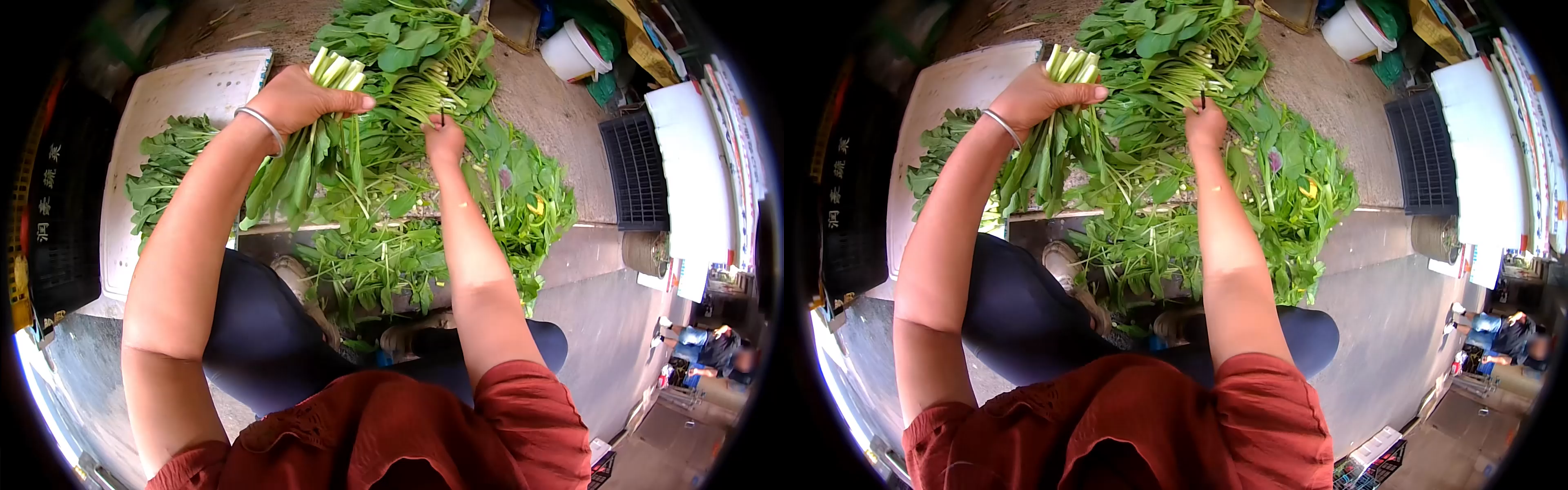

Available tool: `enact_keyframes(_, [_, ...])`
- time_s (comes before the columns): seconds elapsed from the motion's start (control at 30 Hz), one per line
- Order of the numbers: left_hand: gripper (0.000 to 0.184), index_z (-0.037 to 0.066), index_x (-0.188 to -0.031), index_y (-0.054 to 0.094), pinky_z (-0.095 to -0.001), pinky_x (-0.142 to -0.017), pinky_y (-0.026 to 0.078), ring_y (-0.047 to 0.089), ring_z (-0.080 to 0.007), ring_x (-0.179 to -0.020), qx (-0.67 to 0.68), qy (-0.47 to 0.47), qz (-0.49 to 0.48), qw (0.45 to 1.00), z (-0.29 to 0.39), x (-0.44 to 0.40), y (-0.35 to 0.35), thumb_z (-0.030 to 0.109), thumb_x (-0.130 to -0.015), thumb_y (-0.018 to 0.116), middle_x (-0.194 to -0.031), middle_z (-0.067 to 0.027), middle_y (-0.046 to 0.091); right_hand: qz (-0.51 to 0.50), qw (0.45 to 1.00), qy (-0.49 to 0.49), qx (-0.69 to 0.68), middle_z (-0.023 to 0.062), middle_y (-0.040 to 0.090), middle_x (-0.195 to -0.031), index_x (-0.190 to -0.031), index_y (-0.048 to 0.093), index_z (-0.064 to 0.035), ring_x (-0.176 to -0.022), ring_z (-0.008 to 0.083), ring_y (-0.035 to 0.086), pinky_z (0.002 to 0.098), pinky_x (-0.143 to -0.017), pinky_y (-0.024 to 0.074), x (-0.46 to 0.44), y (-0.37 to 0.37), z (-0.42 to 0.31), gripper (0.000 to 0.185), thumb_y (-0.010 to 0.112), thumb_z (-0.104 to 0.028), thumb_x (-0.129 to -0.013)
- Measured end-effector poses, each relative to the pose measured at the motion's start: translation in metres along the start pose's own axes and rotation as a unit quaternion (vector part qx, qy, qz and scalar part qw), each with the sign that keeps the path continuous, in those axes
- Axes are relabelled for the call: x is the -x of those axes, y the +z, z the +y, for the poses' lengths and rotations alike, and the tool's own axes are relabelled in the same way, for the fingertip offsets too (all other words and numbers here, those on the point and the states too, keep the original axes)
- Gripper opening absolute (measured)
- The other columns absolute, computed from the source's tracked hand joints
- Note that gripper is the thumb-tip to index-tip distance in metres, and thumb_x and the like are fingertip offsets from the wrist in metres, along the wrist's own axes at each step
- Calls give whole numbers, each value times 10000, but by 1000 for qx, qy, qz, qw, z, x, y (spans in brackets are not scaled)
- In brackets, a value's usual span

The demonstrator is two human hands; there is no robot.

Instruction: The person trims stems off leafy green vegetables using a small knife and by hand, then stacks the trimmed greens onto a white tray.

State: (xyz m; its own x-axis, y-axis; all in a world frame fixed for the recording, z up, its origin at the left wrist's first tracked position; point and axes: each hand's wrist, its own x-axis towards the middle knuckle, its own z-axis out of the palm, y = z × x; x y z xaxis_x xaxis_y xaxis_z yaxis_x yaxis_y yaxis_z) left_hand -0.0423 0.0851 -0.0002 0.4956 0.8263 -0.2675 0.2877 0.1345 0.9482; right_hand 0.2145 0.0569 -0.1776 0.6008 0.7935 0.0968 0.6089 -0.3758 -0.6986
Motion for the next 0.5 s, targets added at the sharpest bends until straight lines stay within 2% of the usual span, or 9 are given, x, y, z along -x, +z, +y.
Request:
enact_keyframes(0.1, [264, 15, -857, 621, -223, -594, 438, 549, -85, -634, -13, -12, 11, 1000, -10, -6, -2, 166, -680, 744, -713, -21, 608, -45, 995, -4, -89, 92, 644, -794, -945, 614, -39, -672, 184, 611, 292, -625, 471, 5, -13, 0, 311, 705, -195, -691])
enact_keyframes(0.17, [326, -20, -785, 625, -275, -556, 463, 540, -128, -557, -13, 35, 58, 998, -19, -10, -2, 211, -601, 763, -671, -60, 609, -58, 990, 9, -127, 90, 648, -762, -920, 614, -8, -640, 148, 603, 253, -593, 464, 12, -23, -3, 286, 703, -167, -700])
enact_keyframes(0.2, [326, -20, -785, 625, -275, -556, 463, 540, -128, -557, -14, 34, 59, 998, -15, -7, -1, 211, -601, 763, -671, -60, 609, -92, 971, 23, -218, 81, 642, -759, -921, 611, 9, -622, 126, 595, 228, -568, 450, 21, -34, -13, 261, 689, -143, -723])
enact_keyframes(0.23, [338, -9, -806, 624, -287, -575, 472, 558, -164, -562, -108, 49, 88, 989, -8, 0, 2, 233, -600, 738, -677, -84, 614, -125, 942, 36, -308, 71, 637, -756, -922, 607, 25, -603, 104, 587, 204, -542, 435, 31, -46, -26, 237, 676, -118, -746])
enact_keyframes(0.27, [353, 2, -827, 623, -299, -594, 480, 576, -200, -567, -202, 63, 114, 971, -4, 4, 4, 256, -598, 712, -683, -109, 620, -132, 945, 28, -297, 103, 634, -793, -954, 584, 41, -624, 121, 589, 203, -493, 413, 43, -61, -43, 252, 662, -96, -757])
enact_keyframes(0.3, [353, 2, -827, 623, -299, -594, 480, 576, -200, -567, -203, 61, 113, 971, -5, 4, 6, 256, -598, 712, -683, -109, 620, -133, 945, 30, -298, 103, 634, -793, -954, 584, 41, -624, 121, 589, 203, -493, 413, 50, -68, -44, 252, 662, -96, -757])
enact_keyframes(0.37, [385, 42, -879, 624, -332, -640, 493, 599, -283, -632, -328, 121, 74, 934, -6, 2, 9, 302, -598, 673, -741, -159, 626, -176, 858, 68, -478, 121, 629, -834, -990, 559, 49, -654, 129, 589, 191, -456, 385, 59, -80, -41, 276, 650, -82, -765])
enact_keyframes(0.43, [373, 62, -906, 619, -364, -662, 497, 604, -312, -696, -368, 109, 67, 921, 3, 8, 21, 288, -613, 663, -788, -171, 625, -177, 860, 68, -474, 132, 625, -855, -1016, 541, 51, -680, 133, 589, 176, -444, 371, 70, -89, -43, 292, 641, -72, -770])
enact_keyframes(0.5, [345, 61, -898, 611, -370, -673, 496, 613, -295, -729, -454, 110, 71, 882, 15, 20, 35, 269, -629, 664, -774, -165, 625, -161, 874, 50, -455, 66, 626, -767, -972, 567, 15, -630, 108, 600, 156, -419, 341, 84, -99, -47, 263, 671, -77, -749])
